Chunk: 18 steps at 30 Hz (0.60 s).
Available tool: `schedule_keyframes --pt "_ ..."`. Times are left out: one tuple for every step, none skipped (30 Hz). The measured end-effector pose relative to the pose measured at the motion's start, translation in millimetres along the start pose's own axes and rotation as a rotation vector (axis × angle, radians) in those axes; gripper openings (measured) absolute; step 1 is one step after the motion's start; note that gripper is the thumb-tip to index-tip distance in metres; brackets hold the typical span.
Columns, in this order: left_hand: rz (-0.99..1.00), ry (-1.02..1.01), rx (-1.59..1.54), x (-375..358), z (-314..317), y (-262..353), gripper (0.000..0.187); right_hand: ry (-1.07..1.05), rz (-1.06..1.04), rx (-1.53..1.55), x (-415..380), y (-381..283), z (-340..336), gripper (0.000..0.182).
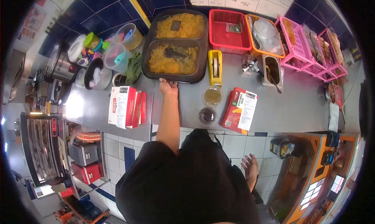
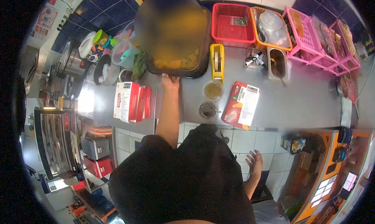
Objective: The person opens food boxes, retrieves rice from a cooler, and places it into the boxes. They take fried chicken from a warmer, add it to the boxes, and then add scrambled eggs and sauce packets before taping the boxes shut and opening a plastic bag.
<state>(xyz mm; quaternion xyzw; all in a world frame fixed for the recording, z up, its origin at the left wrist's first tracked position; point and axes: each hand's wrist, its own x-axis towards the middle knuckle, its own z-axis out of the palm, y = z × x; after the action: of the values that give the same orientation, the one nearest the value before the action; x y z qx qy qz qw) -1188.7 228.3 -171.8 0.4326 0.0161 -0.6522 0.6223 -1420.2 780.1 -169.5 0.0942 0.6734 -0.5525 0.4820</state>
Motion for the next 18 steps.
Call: schedule_keyframes --pt "0.002 -0.024 -0.064 -2.4 4.5 0.8 0.03 0.021 0.018 0.017 1.8 1.2 2.8 0.068" --pt "0.006 -0.041 -0.125 -3.7 6.2 2.3 0.026 0.043 0.042 0.03 3.9 2.6 4.7 0.068" --pt "0.008 -0.025 -0.128 7.0 1.3 2.9 0.026 0.059 0.064 0.005 2.8 -1.0 8.4 0.066" --pt "0.029 -0.011 -0.127 23.0 -6.1 4.1 0.025 0.059 0.073 -0.013 0.0 -1.6 9.8 0.066" --pt "0.051 0.001 -0.132 36.5 -14.3 3.4 0.025 0.039 0.074 -0.022 -1.8 -3.7 11.5 0.065" --pt "0.057 0.014 -0.145 33.8 -12.3 5.1 0.025 0.015 0.071 -0.03 -0.8 -6.5 13.2 0.065" --pt "0.042 0.002 -0.209 27.1 -5.1 6.9 0.026 0.024 0.092 -0.047 0.9 -9.7 15.5 0.064" --pt "0.029 -0.011 -0.275 20.7 3.3 7.6 0.028 0.014 0.089 -0.066 3.3 -12.2 19.1 0.064" --pt "0.044 0.005 -0.292 31.0 1.9 3.2 0.028 0.042 0.094 -0.113 0.7 -16.8 26.6 0.062" --pt "0.029 0.007 -0.255 47.0 -3.8 -1.9 0.031 0.067 0.104 -0.167 -1.3 -20.9 28.5 0.059" --pt "0.021 0.014 -0.225 57.7 -15.2 -7.6 0.035 0.005 0.008 -0.204 7.3 -11.5 21.5 0.058" --pt "0.118 0.05 -0.005 55.4 -24.9 -20.2 0.043 -0.042 -0.03 -0.24 48.7 33.6 -23.8 0.058" --pt "0.049 0.117 -0.135 11.3 3.3 -9.3 0.047 -0.089 -0.07 -0.274 89.9 80.0 -71.0 0.057" --pt "0.097 0.095 -0.148 16.3 0.0 -17.9 0.048 -0.104 -0.033 -0.345 109.9 79.0 -84.9 0.057" --pt "0.045 0.108 -0.041 11.7 -6.1 -16.8 0.046 -0.102 0.026 -0.404 115.7 66.5 -86.5 0.056" --pt "0.12 0.121 0.072 16.5 -14.2 -24.2 0.038 -0.102 0.076 -0.458 120.6 54.6 -88.5 0.056" --pt "0.149 0.14 0.177 13.0 -17.3 -26.4 0.03 -0.104 0.114 -0.509 124.3 41.9 -90.9 0.056" --pt "0.156 0.158 0.289 10.4 -21.9 -29.3 0.022 -0.11 0.138 -0.552 128.1 30.3 -93.2 0.055"
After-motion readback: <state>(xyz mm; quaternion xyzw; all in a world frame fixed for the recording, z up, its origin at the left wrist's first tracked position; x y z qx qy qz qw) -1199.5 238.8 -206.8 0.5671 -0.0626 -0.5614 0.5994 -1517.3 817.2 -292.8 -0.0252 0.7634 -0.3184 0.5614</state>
